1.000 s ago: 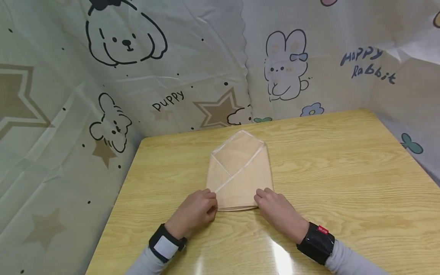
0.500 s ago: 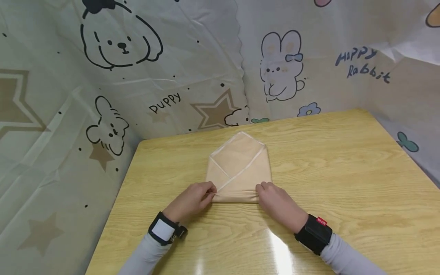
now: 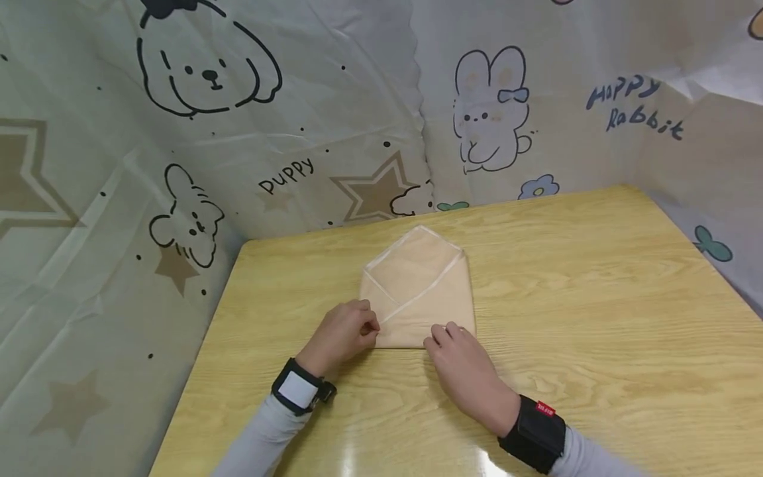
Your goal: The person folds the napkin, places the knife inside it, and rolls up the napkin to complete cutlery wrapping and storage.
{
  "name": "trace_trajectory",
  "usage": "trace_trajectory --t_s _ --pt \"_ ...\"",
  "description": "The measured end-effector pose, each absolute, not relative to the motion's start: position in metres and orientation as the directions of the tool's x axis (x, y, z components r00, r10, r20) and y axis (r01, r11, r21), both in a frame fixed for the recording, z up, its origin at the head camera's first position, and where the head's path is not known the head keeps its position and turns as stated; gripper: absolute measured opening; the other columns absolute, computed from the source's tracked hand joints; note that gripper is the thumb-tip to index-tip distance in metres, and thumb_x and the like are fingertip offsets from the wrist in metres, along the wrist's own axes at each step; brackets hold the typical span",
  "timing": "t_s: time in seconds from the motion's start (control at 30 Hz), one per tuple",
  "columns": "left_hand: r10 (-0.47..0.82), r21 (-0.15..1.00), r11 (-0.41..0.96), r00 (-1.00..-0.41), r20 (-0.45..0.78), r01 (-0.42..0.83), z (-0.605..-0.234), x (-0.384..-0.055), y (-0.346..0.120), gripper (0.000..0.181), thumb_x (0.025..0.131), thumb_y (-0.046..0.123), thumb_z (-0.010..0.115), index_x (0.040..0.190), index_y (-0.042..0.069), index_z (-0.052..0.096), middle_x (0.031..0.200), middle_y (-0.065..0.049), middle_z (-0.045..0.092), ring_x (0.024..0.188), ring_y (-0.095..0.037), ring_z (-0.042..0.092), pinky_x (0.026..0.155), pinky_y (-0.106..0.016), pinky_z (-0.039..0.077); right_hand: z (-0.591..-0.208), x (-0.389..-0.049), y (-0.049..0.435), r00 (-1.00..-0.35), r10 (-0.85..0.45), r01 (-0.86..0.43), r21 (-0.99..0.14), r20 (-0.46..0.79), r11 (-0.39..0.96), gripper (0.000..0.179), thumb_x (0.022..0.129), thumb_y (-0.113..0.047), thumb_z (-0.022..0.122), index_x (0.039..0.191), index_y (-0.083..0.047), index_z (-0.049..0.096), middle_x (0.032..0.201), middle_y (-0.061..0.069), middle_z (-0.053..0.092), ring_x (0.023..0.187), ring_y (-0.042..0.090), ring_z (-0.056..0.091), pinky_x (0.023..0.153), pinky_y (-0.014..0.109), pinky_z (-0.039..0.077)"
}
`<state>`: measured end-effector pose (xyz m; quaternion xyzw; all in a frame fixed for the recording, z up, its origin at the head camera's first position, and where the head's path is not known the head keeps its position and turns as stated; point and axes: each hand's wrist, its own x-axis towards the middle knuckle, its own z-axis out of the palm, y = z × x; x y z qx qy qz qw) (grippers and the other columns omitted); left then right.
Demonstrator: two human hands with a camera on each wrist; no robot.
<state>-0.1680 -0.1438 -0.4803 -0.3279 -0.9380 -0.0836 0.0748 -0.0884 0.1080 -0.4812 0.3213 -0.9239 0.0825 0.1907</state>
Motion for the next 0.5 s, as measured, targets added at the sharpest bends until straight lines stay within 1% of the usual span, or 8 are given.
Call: trace_trajectory --t_s 0.1,0.13,0.2,0.3,0.37,0.5 --pt "0.609 0.061 0.771 -0.762 0.222 0.634 -0.479 -0.168 -0.142 0.006 0.078 0.017 0.073 0.073 0.019 0.074 0.070 0.008 0.054 0.067 -0.009 0.049 0.061 -0.030 0.046 -0.485 -0.080 0.104 -0.759 -0.537 -0.596 -0.062 0.370 0.800 0.028 0.076 0.006 0.069 0.103 -0.003 0.069 0.093 0.010 0.058 0.086 0.028 0.054 0.067 0.035 0.052" --pt "0.614 0.048 0.768 -0.756 0.229 0.639 -0.479 -0.167 -0.141 0.006 0.079 0.018 0.073 0.073 0.019 0.074 0.072 0.008 0.055 0.068 -0.009 0.050 0.062 -0.031 0.046 -0.487 -0.079 0.104 -0.771 -0.522 -0.583 -0.072 0.365 0.809 0.031 0.076 0.005 0.069 0.106 -0.003 0.068 0.096 0.011 0.057 0.089 0.029 0.054 0.066 0.036 0.053" --pt "0.620 0.029 0.763 -0.744 0.250 0.645 -0.479 -0.163 -0.141 0.007 0.082 0.017 0.071 0.076 0.018 0.074 0.075 0.006 0.055 0.069 -0.011 0.050 0.062 -0.032 0.046 -0.491 -0.081 0.104 -0.779 -0.503 -0.569 -0.087 0.375 0.818 0.034 0.075 0.004 0.069 0.109 -0.005 0.068 0.098 0.011 0.057 0.089 0.030 0.054 0.063 0.036 0.053" --pt "0.621 0.035 0.755 -0.731 0.283 0.655 -0.474 -0.151 -0.136 0.008 0.088 0.018 0.068 0.087 0.017 0.075 0.082 0.005 0.054 0.072 -0.011 0.048 0.063 -0.031 0.044 -0.492 -0.086 0.106 -0.770 -0.498 -0.576 -0.097 0.399 0.812 0.036 0.073 0.001 0.071 0.108 -0.006 0.068 0.098 0.009 0.058 0.085 0.027 0.055 0.056 0.034 0.050" --pt "0.630 0.036 0.745 -0.720 0.290 0.666 -0.472 -0.139 -0.130 0.009 0.090 0.018 0.066 0.092 0.017 0.075 0.085 0.005 0.051 0.074 -0.011 0.045 0.062 -0.030 0.042 -0.492 -0.089 0.107 -0.768 -0.500 -0.578 -0.096 0.401 0.810 0.035 0.071 -0.001 0.071 0.106 -0.007 0.070 0.097 0.008 0.059 0.082 0.025 0.054 0.053 0.032 0.048" --pt "0.659 0.032 0.730 -0.715 0.232 0.683 -0.473 -0.120 -0.120 0.016 0.089 0.020 0.067 0.104 0.020 0.073 0.089 0.005 0.051 0.078 -0.012 0.041 0.062 -0.028 0.042 -0.491 -0.093 0.108 -0.776 -0.499 -0.576 -0.110 0.387 0.810 0.034 0.070 -0.003 0.073 0.103 -0.008 0.071 0.094 0.006 0.059 0.075 0.022 0.052 0.050 0.029 0.043"
